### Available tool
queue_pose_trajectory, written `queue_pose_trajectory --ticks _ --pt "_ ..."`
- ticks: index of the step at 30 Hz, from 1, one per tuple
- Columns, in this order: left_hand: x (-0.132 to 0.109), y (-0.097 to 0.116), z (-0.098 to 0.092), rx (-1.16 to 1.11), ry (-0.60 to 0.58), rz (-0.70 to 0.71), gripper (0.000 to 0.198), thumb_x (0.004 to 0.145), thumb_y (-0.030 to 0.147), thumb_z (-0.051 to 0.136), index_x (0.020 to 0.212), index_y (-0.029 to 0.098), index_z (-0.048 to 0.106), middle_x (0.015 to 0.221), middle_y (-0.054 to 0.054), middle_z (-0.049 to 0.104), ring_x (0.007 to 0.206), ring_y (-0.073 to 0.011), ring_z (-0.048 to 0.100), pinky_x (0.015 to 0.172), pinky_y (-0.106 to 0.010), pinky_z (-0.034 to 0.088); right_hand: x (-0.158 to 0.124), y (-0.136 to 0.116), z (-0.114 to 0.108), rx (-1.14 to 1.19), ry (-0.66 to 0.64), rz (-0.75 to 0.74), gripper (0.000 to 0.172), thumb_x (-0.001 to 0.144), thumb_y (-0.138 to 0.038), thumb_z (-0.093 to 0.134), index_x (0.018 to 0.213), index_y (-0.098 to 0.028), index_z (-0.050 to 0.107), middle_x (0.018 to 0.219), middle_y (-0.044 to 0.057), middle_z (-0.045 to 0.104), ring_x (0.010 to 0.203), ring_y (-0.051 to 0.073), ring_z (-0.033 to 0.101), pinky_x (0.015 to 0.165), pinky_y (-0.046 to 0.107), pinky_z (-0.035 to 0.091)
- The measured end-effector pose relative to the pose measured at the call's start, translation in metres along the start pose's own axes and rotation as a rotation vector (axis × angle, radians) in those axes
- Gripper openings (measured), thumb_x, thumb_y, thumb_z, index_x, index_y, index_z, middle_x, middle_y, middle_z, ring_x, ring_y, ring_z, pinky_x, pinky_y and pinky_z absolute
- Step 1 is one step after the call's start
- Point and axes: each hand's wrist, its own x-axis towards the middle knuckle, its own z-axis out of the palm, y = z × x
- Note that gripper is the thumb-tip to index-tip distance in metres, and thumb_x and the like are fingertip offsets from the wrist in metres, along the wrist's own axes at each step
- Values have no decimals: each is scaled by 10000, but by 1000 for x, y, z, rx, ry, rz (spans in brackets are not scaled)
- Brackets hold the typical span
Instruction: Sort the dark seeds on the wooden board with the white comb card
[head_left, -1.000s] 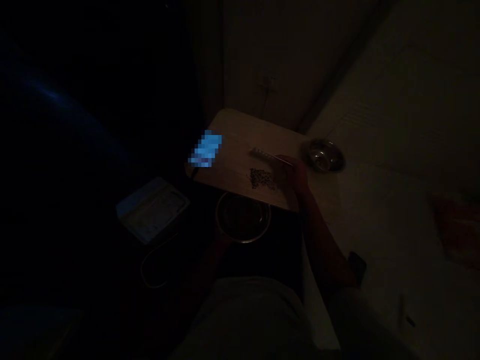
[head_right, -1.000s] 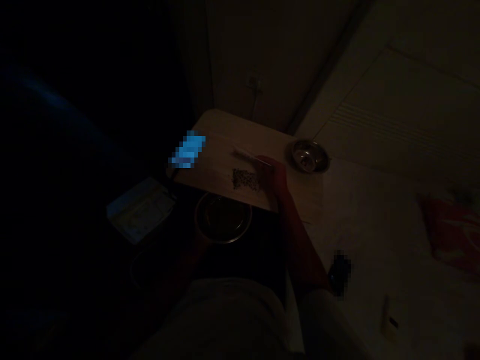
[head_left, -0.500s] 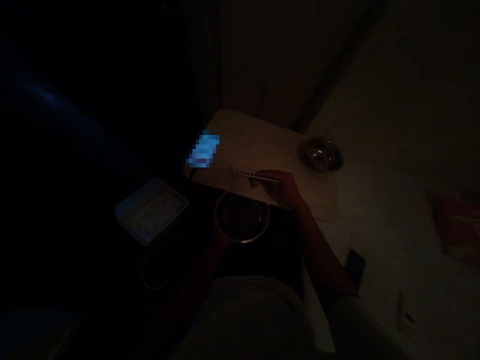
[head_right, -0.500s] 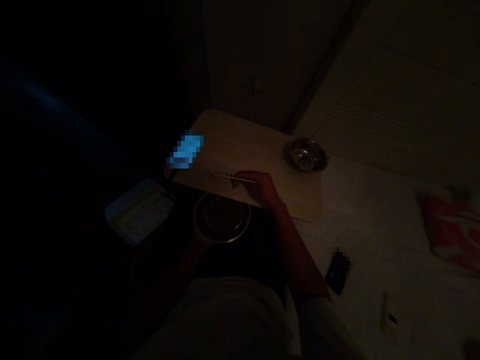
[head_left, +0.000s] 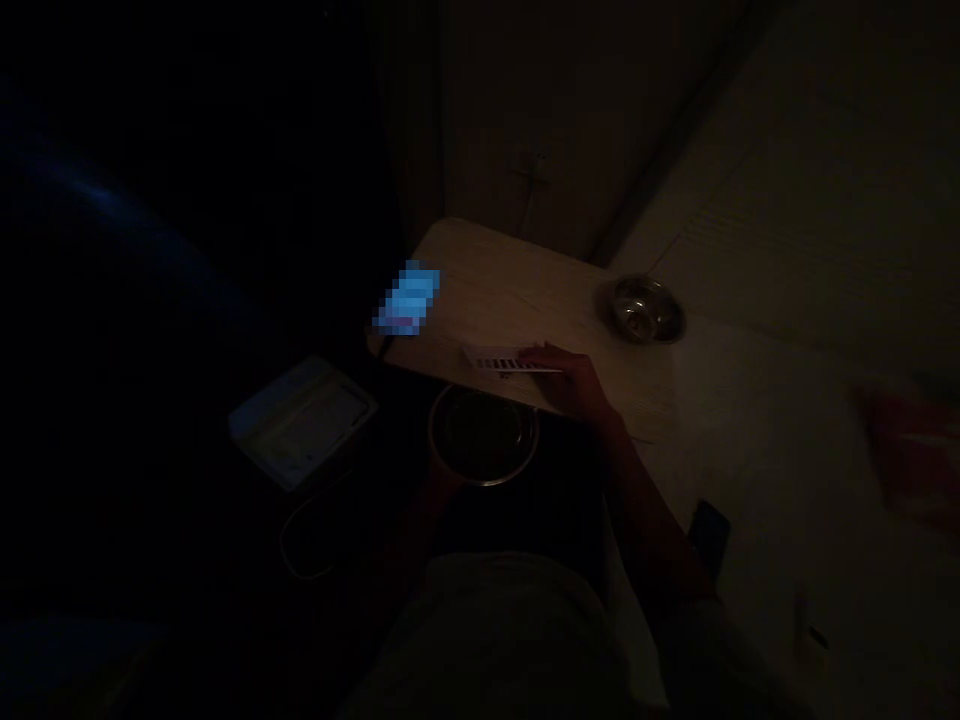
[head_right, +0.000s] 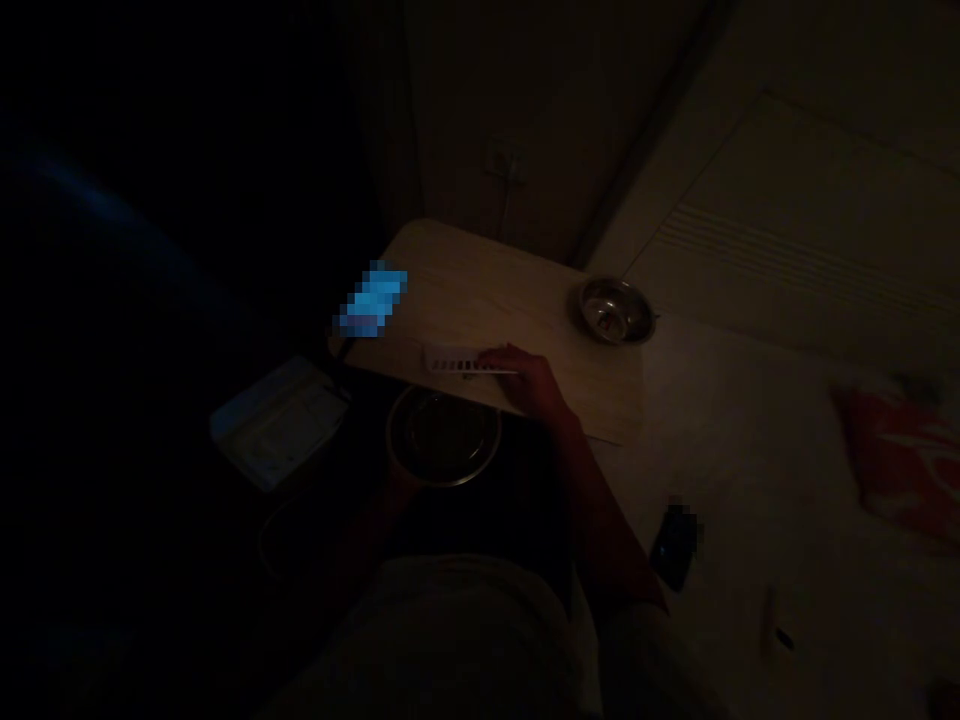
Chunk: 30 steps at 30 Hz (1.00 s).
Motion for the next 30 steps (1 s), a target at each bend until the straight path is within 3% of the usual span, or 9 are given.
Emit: queue_pose_trajectory --ticks 5,10,14,17,24,30 --pt "-2 -1 -2 24 68 62 520 1045 508 474 1435 214 656 1357 -111 735 1490 -306 518 1284 -534 371 2 1 -3 2 117 -10 458 1025 -640 505 1130 -328 823 1251 56 810 1242 254 734 1201 530 472" --pt "-6 -1 2 29 85 99 523 1050 483 486 1473 215 636 1385 -112 723 1498 -311 512 1277 -533 385 1 -8 -3 10 320 60 358 1013 -523 568 1146 -302 817 1255 58 808 1220 258 739 1124 485 543" --pt "-8 -1 2 27 46 110 528 1050 498 477 1482 239 636 1399 -99 719 1498 -313 514 1271 -536 397 -3 -21 3 1 525 181 327 936 -501 672 1123 -270 808 1151 63 829 1094 270 771 1020 462 599" --pt "-5 1 -4 45 90 107 515 1057 503 456 1471 260 644 1392 -90 723 1520 -304 491 1277 -524 392 -5 -33 10 4 660 232 356 905 -501 704 1124 -232 781 1091 85 824 989 266 766 932 443 617" --pt "3 3 -8 41 111 57 547 1060 513 431 1478 226 635 1374 -103 732 1529 -288 479 1305 -517 355 -13 -50 41 -54 636 349 318 938 -459 650 1117 -207 726 938 66 786 807 228 711 756 366 588" --pt "8 3 -11 44 77 33 578 1066 498 394 1535 220 588 1423 -98 708 1529 -283 484 1311 -526 341 -14 -50 65 -107 615 367 281 955 -402 603 1134 -212 705 939 71 785 795 232 702 725 353 573"
